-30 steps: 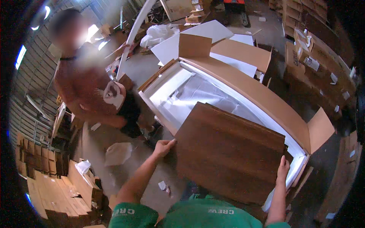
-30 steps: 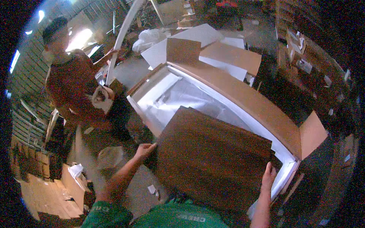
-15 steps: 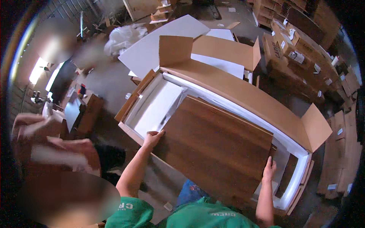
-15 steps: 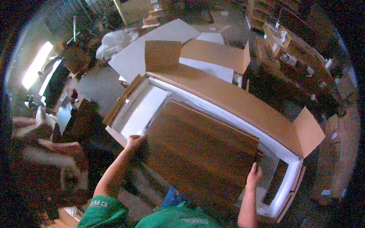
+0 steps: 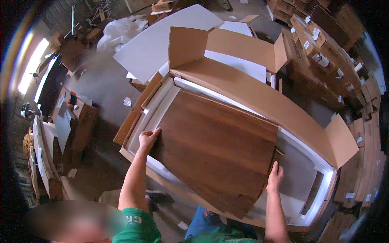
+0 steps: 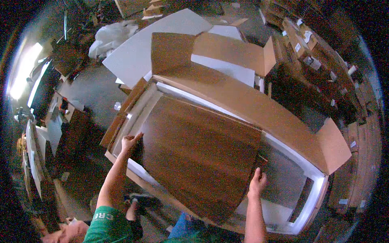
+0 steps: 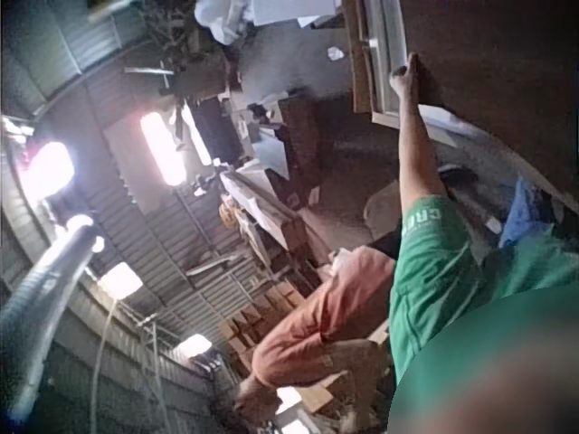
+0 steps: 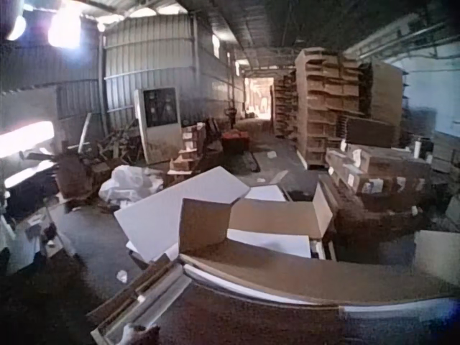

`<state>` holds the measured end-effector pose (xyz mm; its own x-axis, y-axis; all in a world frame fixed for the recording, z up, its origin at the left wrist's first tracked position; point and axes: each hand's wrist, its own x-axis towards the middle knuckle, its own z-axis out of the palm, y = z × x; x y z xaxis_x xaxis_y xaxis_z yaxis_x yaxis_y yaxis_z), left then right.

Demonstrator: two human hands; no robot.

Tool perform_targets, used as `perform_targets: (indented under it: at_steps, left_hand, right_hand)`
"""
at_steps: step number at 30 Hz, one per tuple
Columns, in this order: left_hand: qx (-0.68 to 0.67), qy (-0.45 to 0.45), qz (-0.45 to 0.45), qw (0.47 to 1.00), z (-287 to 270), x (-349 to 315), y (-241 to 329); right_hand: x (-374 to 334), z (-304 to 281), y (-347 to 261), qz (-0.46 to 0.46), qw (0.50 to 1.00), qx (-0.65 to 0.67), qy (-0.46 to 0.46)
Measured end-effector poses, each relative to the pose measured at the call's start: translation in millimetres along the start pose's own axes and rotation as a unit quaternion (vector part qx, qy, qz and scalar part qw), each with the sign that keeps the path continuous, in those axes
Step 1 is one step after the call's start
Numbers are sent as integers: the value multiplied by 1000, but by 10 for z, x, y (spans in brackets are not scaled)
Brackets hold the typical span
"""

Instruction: Packing wooden panels and styrofoam protective inserts into a large cardboard shipping box.

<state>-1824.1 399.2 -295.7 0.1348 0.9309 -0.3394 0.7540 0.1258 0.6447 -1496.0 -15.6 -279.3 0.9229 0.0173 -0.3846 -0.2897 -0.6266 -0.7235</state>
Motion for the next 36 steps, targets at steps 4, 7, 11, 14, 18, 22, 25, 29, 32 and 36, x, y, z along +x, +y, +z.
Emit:
perform_targets:
  at_steps: [4, 7, 11, 14, 18, 22, 25, 29, 32, 36]
  left_hand:
    - [4, 2, 1, 1000, 73, 110, 13]
    - [33, 20, 0, 999, 149, 223, -55]
    - [121, 42, 27, 991, 144, 190, 4]
    - [72, 58, 0, 996, 99, 31, 16]
    - [-6, 43, 41, 998, 198, -293, 241]
    - [-2, -26, 7, 1000, 456, -622, 361]
    - [37, -40, -19, 998, 794, -807, 311]
    - [98, -27, 1, 995, 970, -925, 275]
    - [178, 11, 30, 983, 991, -918, 279]
    - [333, 10, 18, 943, 994, -844, 510]
  right_hand:
    - [-98, 138, -65, 25, 996, 90, -6]
    - [-76, 181, -70, 111, 979, 171, -34]
    - [-92, 244, -165, 50, 998, 36, 25]
    - [40, 171, -41, 55, 998, 41, 12]
    - [197, -141, 271, -62, 994, 43, 75]
    - [141, -661, 312, -6, 995, 69, 74]
    - [238, -956, 396, 51, 995, -9, 90]
    - [438, -988, 560, 41, 995, -58, 64]
    - [587, -810, 537, 22, 997, -27, 75]
    - [614, -707, 622, 8, 996, -14, 85]
